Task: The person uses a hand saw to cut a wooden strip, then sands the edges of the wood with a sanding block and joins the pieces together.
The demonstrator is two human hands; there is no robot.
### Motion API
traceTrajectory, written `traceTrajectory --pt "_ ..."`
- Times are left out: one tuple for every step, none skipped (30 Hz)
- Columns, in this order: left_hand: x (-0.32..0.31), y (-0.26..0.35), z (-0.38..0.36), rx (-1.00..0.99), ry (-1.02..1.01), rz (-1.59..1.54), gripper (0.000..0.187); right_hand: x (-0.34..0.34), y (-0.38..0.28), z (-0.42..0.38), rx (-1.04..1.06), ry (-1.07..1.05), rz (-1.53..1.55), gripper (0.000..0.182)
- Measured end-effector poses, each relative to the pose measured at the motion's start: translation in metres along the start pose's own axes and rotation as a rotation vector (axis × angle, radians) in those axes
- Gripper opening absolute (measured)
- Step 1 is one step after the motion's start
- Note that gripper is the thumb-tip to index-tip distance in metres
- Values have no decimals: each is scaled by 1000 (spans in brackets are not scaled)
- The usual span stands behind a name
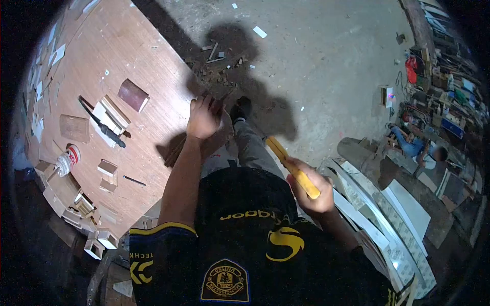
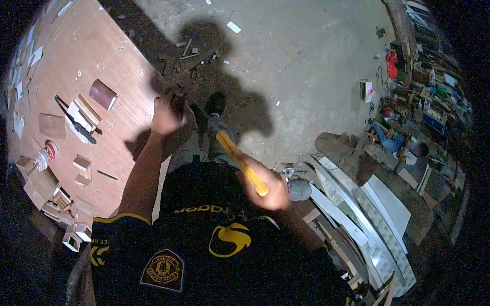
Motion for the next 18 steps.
traceTrajectory --pt "-3 -3 -1 5 9 -27 20 3 -4 -5 21 -3 -42 33" --pt "-4 -6 -3 13 14 -51 21 3 -7 -7 42 -11 -82 34" --pt "-1 -5 -2 14 8 -51 21 4 -8 -7 34 3 -30 33" --pt "-5 -7 -1 58 -74 -51 24 4 -10 -7 29 1 -27 33" --pt "-10 -9 -2 104 -152 -51 26 5 -9 -6 -6 3 -43 33" --pt "-12 -10 -3 107 -151 -50 26 7 -7 -4 -37 5 -60 32" --pt "-13 -11 -5 83 -123 -35 27 10 -9 -3 5 24 -30 32" --pt "-14 -10 -5 55 -94 -20 28 12 -6 -7 2 30 -28 32" --pt "-15 -9 -4 47 -94 -20 28 12 -3 -11 5 0 -24 33" --pt "-16 -10 -5 40 -100 -1 27 10 -1 -13 12 -31 -19 33" --pt "-16 -11 -8 38 -109 19 27 12 -9 -15 102 14 -31 33" --pt "-13 -10 -6 40 -111 22 27 11 -9 -14 103 11 -28 33" --pt "-11 -9 -3 55 -115 9 27 11 -8 -11 87 20 -26 38" --pt "-10 -7 -2 72 -117 -6 27 13 -6 -10 70 28 -27 44" --pt "-11 -9 -4 75 -116 -5 27 13 -5 -8 72 26 -29 44" --pt "-11 -8 -6 53 -99 14 26 15 -1 -9 54 26 -12 45" --pt "-11 -7 -5 26 -81 34 26 17 2 -11 38 31 5 45" --pt "-12 -5 -3 20 -78 34 26 18 4 -13 38 39 5 45"
Point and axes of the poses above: each hand's wrist, its own z-axis towards the middle knuckle, its own x-axis out of the back of the hand, y = z × x, the point moved 9 cm from there along z, towards the middle knuckle, and after that the axes turned 8 degrees about -x, right-handed, at the moved point
